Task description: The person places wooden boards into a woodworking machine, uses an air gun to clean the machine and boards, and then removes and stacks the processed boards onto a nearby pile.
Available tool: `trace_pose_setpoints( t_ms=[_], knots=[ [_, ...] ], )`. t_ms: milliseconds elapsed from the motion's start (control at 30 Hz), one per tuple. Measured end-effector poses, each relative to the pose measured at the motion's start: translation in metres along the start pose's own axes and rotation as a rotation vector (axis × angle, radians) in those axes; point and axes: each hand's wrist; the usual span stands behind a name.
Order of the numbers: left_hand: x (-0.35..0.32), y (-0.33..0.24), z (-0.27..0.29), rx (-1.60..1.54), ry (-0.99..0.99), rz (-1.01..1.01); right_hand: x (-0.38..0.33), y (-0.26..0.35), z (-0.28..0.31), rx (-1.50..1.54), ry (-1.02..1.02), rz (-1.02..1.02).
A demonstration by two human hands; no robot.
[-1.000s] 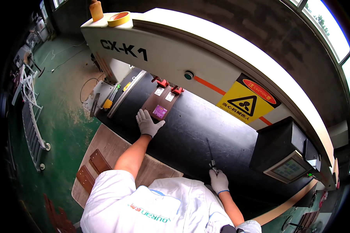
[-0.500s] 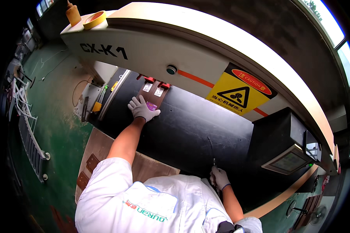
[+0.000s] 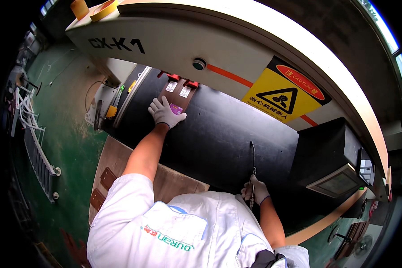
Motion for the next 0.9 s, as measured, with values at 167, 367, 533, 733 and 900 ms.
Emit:
trace_pose_setpoints(
  t_ms=[167, 367, 533, 733, 900],
  knots=[
    [0.001, 0.001, -0.006, 0.013, -0.031, 0.002, 0.006, 0.001, 0.008, -0.008, 0.064, -0.047],
    [0.000, -0.001, -0.003, 0.013, -0.021, 0.007, 0.005, 0.001, 0.012, 0.026, 0.125, -0.065],
    [0.000, 0.000, 0.003, -0.028, 0.043, -0.003, 0.009, -0.002, 0.015, 0.017, 0.118, -0.052],
    [0.001, 0.001, -0.001, -0.016, 0.037, -0.002, 0.011, -0.003, 0.014, -0.003, 0.086, -0.051],
    [-0.001, 0.000, 0.000, 0.010, 0.007, 0.005, 0.007, -0.001, 0.010, -0.007, 0.061, -0.044]
  ],
)
Point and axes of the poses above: each hand's wrist, its own x-axis towards the middle knuckle, its own z-axis out of the back of the hand, y = z × x, and after that the axes turned 12 degrees about -z, right-handed
